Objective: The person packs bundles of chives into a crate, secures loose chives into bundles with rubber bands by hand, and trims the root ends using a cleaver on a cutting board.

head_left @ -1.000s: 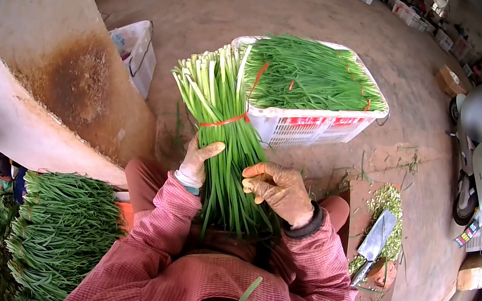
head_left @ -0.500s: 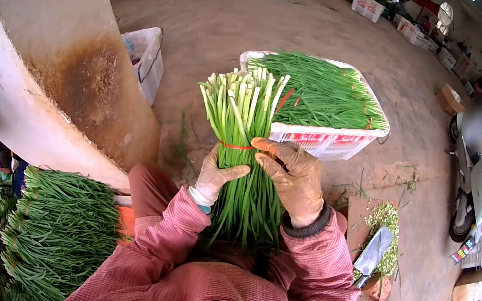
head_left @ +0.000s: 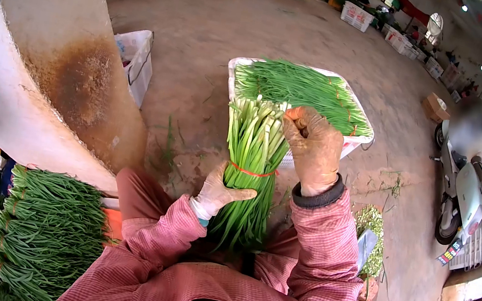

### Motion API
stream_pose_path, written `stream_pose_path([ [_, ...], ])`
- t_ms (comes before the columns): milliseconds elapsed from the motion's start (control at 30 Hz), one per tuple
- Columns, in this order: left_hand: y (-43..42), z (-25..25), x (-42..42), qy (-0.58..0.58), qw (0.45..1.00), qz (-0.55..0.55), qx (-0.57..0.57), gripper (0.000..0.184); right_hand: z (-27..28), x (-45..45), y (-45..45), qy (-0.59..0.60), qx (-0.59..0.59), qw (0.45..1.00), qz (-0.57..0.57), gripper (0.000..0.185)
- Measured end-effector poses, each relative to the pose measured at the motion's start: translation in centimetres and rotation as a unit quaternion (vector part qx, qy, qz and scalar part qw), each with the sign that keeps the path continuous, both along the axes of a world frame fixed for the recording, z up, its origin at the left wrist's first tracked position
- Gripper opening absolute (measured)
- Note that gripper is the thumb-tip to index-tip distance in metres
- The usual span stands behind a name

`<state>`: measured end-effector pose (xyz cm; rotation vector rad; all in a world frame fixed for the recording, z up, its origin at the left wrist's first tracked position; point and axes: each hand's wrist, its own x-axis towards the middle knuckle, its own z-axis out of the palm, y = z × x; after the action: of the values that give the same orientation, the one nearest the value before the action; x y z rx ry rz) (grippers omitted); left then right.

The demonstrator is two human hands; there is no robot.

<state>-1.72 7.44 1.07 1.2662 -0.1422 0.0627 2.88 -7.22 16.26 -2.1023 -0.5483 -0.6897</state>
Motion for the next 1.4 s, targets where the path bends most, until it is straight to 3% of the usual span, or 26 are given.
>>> stream_pose_path([
  [100, -0.3, -0.4, 0.0, 0.021, 1.0, -0.015, -0.001, 0.058, 0.6, -0.7, -1.7, 0.059, -0.089, 0.994, 0.032, 0.017],
  [267, 0.0, -0.1, -0.2, 0.037, 0.999, -0.037, -0.014, 0.055, -3.5, -2.6, -1.4, 0.104, -0.182, 0.976, 0.059, 0.015],
  [367, 0.1, -0.2, -0.2, 0.036, 0.998, -0.035, -0.024, 0.054, -4.8, -2.0, -0.9, -0.017, -0.257, 0.965, 0.044, 0.015],
  [533, 0.5, 0.0, -0.3, 0.033, 0.999, -0.035, -0.018, 0.054, -4.2, -1.6, -1.2, 0.008, -0.209, 0.974, 0.084, 0.012],
  [600, 0.5, 0.3, -0.6, 0.024, 0.999, -0.037, -0.005, 0.054, -4.4, -1.7, -1.0, -0.05, -0.315, 0.948, 0.023, 0.011],
  [767, 0.6, 0.2, -0.6, 0.023, 0.999, -0.034, -0.013, 0.052, -3.7, -1.5, -0.7, -0.086, -0.418, 0.904, -0.018, 0.011],
  [833, 0.6, 0.4, -0.6, 0.023, 0.999, -0.036, -0.01, 0.051, -2.3, -1.4, -0.2, -0.224, -0.511, 0.818, -0.139, 0.011],
  [867, 0.5, 0.5, -0.7, 0.021, 0.999, -0.038, -0.007, 0.049, -1.3, -1.1, -0.4, -0.222, -0.51, 0.819, -0.14, 0.011],
  [933, 0.6, 0.1, -0.5, 0.042, 0.998, -0.039, -0.014, 0.047, 1.3, -0.2, -1.4, -0.346, -0.486, 0.779, -0.194, 0.007],
  [1000, 0.7, -0.1, -0.4, 0.062, 0.997, -0.038, -0.024, 0.046, 3.9, 0.2, -3.0, -0.306, -0.454, 0.791, -0.273, 0.006],
  [1067, 1.0, -0.2, -0.4, 0.078, 0.995, -0.019, -0.057, 0.044, 5.2, -0.1, -5.4, -0.255, -0.252, 0.899, -0.251, 0.011],
  [1100, 1.2, -0.5, -0.3, 0.081, 0.995, -0.014, -0.062, 0.045, 4.4, -0.5, -6.3, -0.178, -0.148, 0.956, -0.178, 0.025],
  [1133, 1.3, -0.6, -0.2, 0.079, 0.995, -0.009, -0.063, 0.045, 3.2, -1.8, -6.0, 0.018, -0.037, 0.997, -0.062, 0.028],
  [1200, 1.6, -0.6, -0.2, 0.075, 0.996, 0.005, -0.055, 0.045, 0.1, -3.9, -4.0, 0.079, -0.038, 0.993, 0.074, 0.032],
  [1333, 1.4, -0.4, -0.5, 0.085, 0.995, 0.018, -0.057, 0.043, -5.7, -2.5, -0.9, -0.115, -0.09, 0.986, 0.086, 0.036],
  [1400, 1.3, 0.2, -0.6, 0.089, 0.992, -0.005, -0.092, 0.041, -6.5, -2.6, 0.3, -0.078, -0.155, 0.984, 0.038, 0.031],
])
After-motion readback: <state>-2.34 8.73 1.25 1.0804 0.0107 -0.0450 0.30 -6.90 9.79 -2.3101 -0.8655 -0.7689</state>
